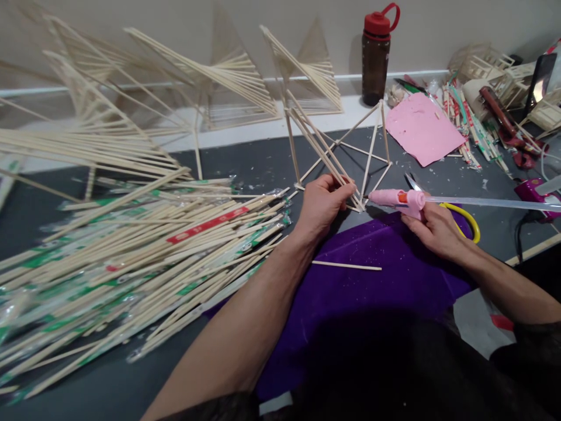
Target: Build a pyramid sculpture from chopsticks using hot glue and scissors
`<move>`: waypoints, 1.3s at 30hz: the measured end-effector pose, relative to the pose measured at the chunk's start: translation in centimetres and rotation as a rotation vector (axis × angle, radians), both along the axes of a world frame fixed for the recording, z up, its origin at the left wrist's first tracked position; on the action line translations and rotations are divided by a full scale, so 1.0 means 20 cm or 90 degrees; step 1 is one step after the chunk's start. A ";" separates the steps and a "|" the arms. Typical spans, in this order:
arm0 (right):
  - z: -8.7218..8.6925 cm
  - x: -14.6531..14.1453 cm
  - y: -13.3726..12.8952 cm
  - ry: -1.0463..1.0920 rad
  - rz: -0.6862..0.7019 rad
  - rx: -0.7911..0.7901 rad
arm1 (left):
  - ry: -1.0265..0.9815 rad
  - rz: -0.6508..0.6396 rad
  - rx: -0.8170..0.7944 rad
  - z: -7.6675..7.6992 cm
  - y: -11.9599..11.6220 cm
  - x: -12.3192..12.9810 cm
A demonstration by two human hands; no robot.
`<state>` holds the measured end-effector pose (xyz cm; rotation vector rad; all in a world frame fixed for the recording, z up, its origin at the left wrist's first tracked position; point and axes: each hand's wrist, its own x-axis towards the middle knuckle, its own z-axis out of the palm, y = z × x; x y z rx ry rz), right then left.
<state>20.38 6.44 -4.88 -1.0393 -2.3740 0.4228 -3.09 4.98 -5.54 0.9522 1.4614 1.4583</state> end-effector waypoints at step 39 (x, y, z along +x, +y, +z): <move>0.03 0.19 0.61 0.551 -0.303 -0.505 | -0.020 0.000 -0.070 0.03 -0.01 0.01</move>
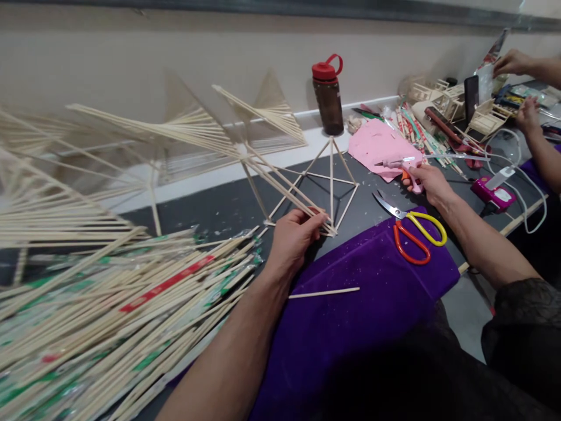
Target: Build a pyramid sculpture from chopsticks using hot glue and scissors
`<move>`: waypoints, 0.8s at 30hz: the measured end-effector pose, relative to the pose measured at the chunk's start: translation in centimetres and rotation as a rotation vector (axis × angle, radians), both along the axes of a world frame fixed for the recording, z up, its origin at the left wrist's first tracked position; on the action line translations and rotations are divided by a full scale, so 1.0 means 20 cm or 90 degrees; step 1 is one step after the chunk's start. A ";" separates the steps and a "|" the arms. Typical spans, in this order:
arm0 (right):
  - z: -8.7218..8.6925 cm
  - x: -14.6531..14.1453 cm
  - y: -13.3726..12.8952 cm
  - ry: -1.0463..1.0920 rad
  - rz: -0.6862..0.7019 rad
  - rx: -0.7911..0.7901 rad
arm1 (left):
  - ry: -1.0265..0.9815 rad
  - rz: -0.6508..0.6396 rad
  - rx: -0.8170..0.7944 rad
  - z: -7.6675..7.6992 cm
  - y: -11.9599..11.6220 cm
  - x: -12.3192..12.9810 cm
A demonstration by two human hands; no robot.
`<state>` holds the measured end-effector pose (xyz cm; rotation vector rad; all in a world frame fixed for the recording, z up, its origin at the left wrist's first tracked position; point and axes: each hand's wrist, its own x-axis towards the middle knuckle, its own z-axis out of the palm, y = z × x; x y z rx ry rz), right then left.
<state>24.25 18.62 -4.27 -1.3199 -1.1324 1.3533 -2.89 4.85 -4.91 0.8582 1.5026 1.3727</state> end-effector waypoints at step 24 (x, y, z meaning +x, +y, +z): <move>-0.01 0.12 0.12 -0.655 0.020 0.219 | 0.013 -0.010 -0.017 0.02 -0.01 0.00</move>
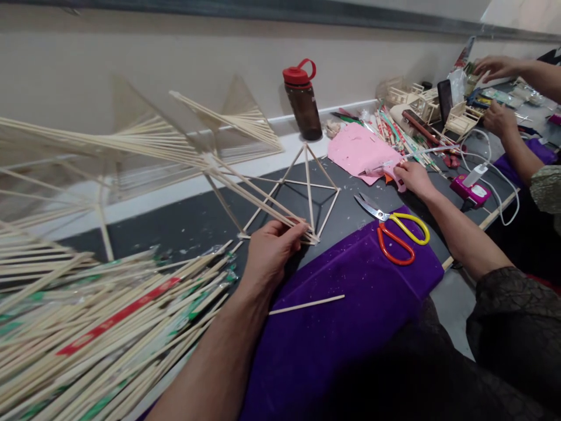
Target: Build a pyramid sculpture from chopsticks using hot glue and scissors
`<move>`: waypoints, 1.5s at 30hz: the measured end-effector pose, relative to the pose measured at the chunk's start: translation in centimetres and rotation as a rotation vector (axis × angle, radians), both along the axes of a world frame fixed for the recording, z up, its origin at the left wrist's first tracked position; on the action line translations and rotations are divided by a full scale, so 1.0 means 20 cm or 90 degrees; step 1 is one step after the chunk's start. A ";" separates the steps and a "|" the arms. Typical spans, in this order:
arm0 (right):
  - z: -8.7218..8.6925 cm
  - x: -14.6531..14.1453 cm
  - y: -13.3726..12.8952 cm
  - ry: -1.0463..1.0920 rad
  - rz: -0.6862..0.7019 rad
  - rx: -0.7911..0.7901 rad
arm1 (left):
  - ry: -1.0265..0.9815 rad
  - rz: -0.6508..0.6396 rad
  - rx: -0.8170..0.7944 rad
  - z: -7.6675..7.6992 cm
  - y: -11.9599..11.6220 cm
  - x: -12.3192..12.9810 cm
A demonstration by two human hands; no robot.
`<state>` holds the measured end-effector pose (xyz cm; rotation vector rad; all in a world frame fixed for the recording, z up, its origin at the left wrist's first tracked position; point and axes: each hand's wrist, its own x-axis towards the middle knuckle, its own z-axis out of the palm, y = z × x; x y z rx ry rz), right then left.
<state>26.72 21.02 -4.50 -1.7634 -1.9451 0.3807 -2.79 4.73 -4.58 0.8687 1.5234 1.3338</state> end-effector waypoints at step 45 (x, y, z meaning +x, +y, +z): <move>-0.01 0.18 -0.05 0.150 0.114 -0.112 | -0.003 0.016 -0.007 -0.01 0.01 0.00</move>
